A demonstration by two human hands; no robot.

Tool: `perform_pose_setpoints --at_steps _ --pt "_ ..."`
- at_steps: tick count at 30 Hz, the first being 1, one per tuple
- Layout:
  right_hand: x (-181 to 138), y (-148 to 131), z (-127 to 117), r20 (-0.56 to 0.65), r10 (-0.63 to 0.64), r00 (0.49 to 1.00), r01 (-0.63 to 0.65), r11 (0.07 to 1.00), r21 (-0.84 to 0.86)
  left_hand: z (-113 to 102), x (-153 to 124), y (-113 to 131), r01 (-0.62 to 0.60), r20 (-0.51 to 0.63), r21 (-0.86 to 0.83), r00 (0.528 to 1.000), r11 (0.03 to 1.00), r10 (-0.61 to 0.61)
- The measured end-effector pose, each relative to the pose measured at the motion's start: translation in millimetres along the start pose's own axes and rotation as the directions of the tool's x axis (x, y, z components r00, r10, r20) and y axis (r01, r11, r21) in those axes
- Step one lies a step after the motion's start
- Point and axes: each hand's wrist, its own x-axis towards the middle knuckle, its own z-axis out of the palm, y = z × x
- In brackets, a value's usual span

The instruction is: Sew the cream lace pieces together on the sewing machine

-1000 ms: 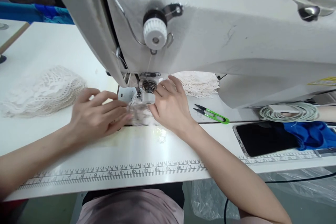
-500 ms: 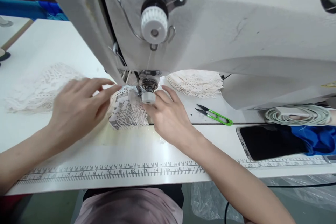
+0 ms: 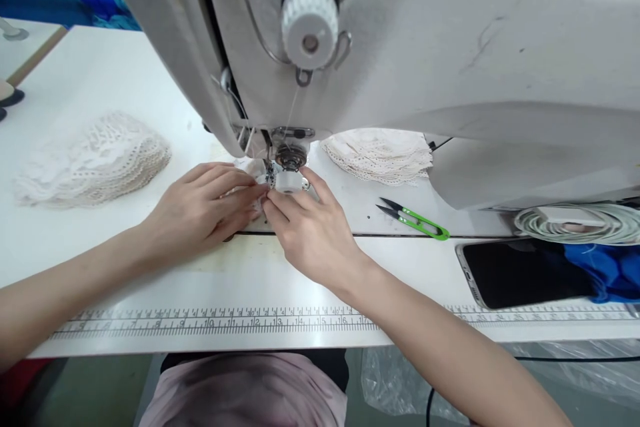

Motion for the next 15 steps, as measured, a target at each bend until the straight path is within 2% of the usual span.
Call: perform_pose_setpoints --at_steps 6,15 --pt "0.9 4.3 -1.3 -0.001 0.003 1.0 -0.003 0.999 -0.04 7.7 -2.9 2.8 -0.005 0.018 0.066 1.0 0.998 0.004" --pt "1.9 4.9 -1.5 -0.014 0.008 1.0 -0.009 0.999 -0.039 3.5 -4.6 9.3 0.023 0.014 0.116 1.0 0.993 -0.025"
